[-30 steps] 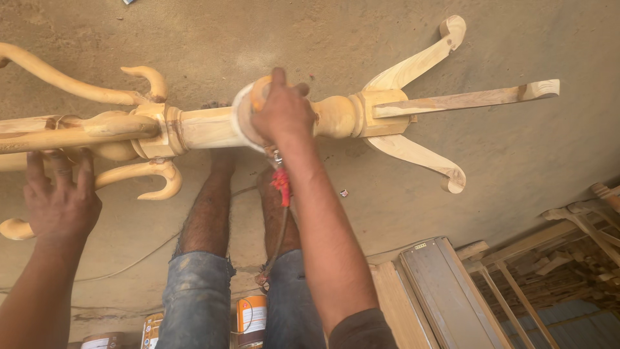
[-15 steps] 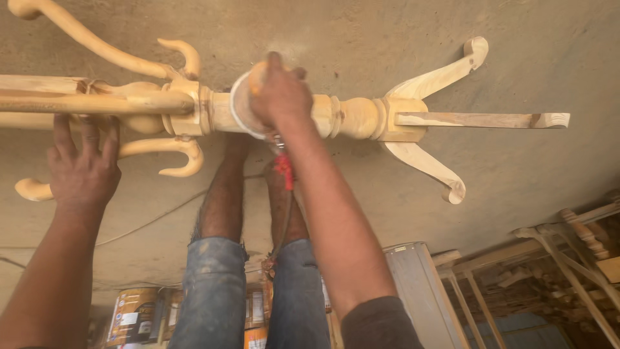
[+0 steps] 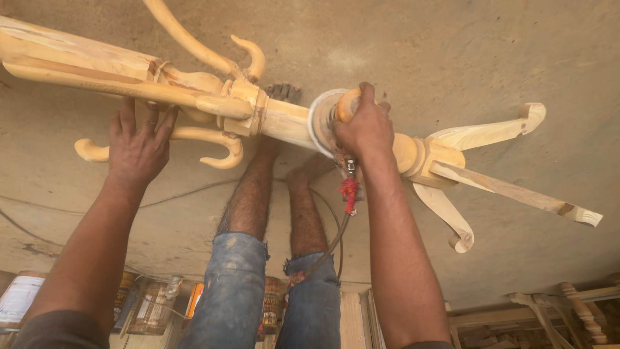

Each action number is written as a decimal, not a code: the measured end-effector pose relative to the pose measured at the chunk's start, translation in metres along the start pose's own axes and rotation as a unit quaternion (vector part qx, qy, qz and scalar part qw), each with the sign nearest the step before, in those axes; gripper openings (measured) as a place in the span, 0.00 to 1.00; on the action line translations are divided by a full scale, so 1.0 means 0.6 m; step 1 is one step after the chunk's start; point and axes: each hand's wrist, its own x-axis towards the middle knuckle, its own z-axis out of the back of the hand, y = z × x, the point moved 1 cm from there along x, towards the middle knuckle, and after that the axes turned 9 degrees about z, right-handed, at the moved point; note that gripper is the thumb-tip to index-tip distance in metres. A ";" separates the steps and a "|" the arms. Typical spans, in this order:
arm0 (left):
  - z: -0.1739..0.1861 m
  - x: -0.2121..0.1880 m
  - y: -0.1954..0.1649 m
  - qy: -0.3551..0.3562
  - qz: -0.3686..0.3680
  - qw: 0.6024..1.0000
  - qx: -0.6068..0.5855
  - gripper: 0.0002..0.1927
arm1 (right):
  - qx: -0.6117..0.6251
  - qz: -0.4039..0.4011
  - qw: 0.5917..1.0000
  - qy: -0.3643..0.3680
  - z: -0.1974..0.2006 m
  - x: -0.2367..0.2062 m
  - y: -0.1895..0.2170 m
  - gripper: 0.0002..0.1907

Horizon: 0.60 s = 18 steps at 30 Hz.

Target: The person uses an orbital sander to smooth the surface of a carved wooden furniture leg. They hold the piece steady with one hand while operating the sander with the other, moving along the central shaft and decorative elements.

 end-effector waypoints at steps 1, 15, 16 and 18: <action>0.004 -0.013 -0.006 0.031 0.006 0.999 0.020 0.30 | 0.008 0.010 1.000 -0.001 -0.015 -0.010 0.010 0.50; 0.111 0.016 0.008 0.138 -0.016 0.990 -0.016 0.19 | -0.002 0.016 0.999 -0.044 -0.085 -0.126 -0.023 0.51; 0.117 0.032 0.010 0.133 -0.020 0.991 0.013 0.20 | -0.001 0.003 0.999 -0.049 -0.079 -0.131 -0.039 0.52; 0.133 0.074 0.010 0.115 -0.051 0.990 0.068 0.24 | 0.006 -0.022 0.996 -0.082 -0.066 -0.142 -0.056 0.52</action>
